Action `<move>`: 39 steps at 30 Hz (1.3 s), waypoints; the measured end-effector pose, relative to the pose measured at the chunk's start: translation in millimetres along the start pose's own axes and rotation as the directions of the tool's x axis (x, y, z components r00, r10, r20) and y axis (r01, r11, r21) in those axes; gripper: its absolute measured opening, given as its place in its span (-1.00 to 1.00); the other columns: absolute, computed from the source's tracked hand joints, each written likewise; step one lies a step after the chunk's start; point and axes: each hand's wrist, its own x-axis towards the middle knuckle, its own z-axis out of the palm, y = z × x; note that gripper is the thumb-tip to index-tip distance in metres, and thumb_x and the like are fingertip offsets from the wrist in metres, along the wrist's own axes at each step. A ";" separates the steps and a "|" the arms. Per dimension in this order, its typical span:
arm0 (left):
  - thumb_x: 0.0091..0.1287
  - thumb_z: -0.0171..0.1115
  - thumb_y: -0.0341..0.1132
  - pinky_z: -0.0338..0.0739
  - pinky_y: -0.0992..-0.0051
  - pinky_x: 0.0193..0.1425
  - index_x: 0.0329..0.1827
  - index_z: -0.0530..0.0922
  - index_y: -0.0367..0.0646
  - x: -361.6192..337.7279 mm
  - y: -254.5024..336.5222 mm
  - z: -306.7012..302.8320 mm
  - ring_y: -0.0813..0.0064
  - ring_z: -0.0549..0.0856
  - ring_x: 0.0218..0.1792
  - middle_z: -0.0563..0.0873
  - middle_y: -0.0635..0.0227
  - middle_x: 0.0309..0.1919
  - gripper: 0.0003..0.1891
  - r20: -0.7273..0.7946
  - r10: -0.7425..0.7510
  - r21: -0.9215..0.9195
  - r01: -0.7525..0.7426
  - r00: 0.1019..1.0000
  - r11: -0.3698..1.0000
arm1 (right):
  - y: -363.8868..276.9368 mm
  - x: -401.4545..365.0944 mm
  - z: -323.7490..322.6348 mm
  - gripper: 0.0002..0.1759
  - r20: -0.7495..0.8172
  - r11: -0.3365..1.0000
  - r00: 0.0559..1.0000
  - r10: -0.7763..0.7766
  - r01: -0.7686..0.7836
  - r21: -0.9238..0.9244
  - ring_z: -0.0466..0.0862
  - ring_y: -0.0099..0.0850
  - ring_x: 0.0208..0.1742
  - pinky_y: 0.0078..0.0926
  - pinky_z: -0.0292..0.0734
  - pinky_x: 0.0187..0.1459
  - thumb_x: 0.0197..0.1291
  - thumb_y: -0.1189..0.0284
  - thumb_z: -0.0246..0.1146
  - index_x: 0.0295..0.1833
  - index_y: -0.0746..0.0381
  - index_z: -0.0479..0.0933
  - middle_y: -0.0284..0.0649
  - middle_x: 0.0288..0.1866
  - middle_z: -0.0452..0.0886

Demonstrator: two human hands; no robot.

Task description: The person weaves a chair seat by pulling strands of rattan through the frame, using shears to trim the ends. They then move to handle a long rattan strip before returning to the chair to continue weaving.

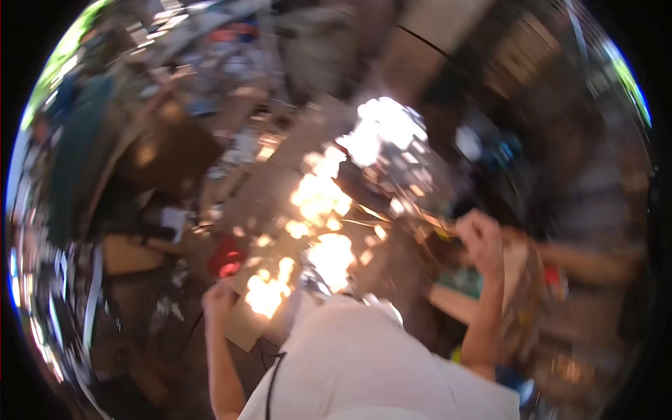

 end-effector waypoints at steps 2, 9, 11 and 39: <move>0.41 0.19 -0.35 0.59 0.52 -0.06 0.09 0.70 -0.18 -10.6 95.8 12.9 0.59 0.69 -0.13 0.79 0.34 -0.08 -0.73 0.073 -0.023 -0.322 0.045 0.997 0.946 | -30.5 23.6 64.9 -0.84 0.176 0.994 0.984 0.002 0.016 -0.105 0.48 -0.55 -0.51 -0.49 0.38 -0.43 0.22 0.52 0.25 -0.40 0.35 0.55 -0.21 -0.55 0.56; 0.45 0.27 -0.39 0.53 0.62 -0.38 0.19 0.68 -0.07 51.2 200.0 -20.8 0.70 0.64 -0.32 0.76 0.45 -0.06 -0.72 0.021 0.522 -0.523 -0.436 0.852 0.733 | -156.8 99.7 245.9 -0.89 0.612 0.980 0.765 -0.198 0.142 0.140 0.59 -0.40 -0.52 -0.42 0.49 -0.42 0.24 0.49 0.30 -0.25 0.32 0.64 -0.18 -0.49 0.65; 0.45 0.25 -0.43 0.56 0.62 -0.22 0.20 0.67 -0.15 72.1 201.2 -38.0 0.68 0.67 -0.25 0.78 0.40 -0.10 -0.72 0.115 0.488 -0.545 -0.356 0.865 0.759 | -187.8 122.8 262.6 -0.88 0.497 0.912 0.771 -0.399 0.277 0.303 0.59 -0.41 -0.53 -0.46 0.47 -0.46 0.31 0.45 0.31 -0.21 0.30 0.66 -0.21 -0.49 0.66; 0.46 0.28 -0.28 0.28 0.69 -0.47 -0.21 0.63 -0.12 338.1 270.8 -107.1 0.85 0.43 -0.51 0.59 0.64 -0.50 -0.88 -0.196 -0.015 -0.923 -0.180 0.980 0.339 | -238.7 485.1 469.0 -0.78 0.893 0.771 0.109 -0.436 -0.466 0.434 0.35 -0.71 -0.46 -0.70 0.24 -0.43 0.48 0.38 0.19 -0.22 0.29 0.54 -0.45 -0.45 0.48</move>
